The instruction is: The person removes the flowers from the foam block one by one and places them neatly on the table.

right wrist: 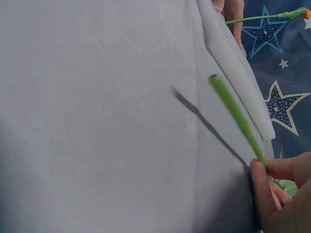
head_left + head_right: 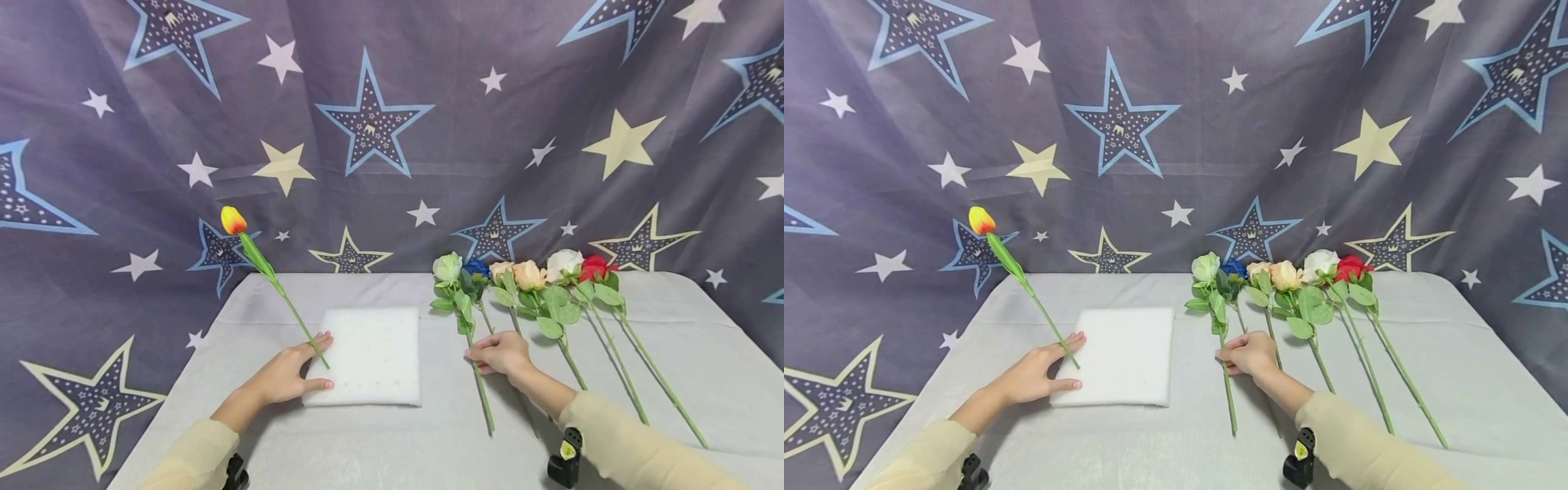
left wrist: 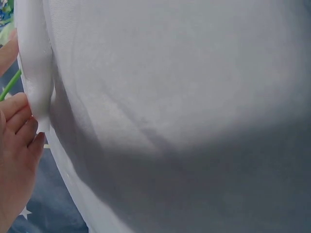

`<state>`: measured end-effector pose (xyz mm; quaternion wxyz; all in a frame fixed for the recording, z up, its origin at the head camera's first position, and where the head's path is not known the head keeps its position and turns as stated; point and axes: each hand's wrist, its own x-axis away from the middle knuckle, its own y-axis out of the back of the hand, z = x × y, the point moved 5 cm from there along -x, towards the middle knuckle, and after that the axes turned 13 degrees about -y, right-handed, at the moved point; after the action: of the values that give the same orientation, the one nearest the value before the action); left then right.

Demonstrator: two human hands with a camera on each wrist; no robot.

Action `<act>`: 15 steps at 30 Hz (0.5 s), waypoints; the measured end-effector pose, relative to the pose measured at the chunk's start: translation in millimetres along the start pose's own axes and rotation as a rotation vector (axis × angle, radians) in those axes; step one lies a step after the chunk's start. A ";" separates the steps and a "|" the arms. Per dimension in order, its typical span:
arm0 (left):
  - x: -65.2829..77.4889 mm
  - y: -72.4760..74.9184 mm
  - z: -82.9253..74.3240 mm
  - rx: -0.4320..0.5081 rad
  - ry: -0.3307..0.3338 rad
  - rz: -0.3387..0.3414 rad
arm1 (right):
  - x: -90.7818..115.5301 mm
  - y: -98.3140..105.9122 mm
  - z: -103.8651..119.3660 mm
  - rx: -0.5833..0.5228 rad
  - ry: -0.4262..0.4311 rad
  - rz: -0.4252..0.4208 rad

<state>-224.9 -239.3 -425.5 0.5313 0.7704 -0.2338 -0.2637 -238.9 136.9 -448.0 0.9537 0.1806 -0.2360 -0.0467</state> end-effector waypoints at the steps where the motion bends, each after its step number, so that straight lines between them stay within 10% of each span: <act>1: 0.2 -0.4 0.0 -0.001 0.002 0.002 | 0.7 -0.5 0.4 0.008 0.005 0.000; 8: 0.3 0.5 -1.1 -0.023 -0.023 -0.014 | 6.2 -2.0 9.3 0.143 0.063 -0.001; 15: -0.3 0.7 -1.3 -0.031 -0.029 -0.013 | 16.6 3.9 28.7 0.413 0.330 -0.132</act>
<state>-224.4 -238.4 -424.4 0.5379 0.7596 -0.2325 -0.2820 -237.7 128.4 -415.7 0.9171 0.3914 -0.0694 -0.0298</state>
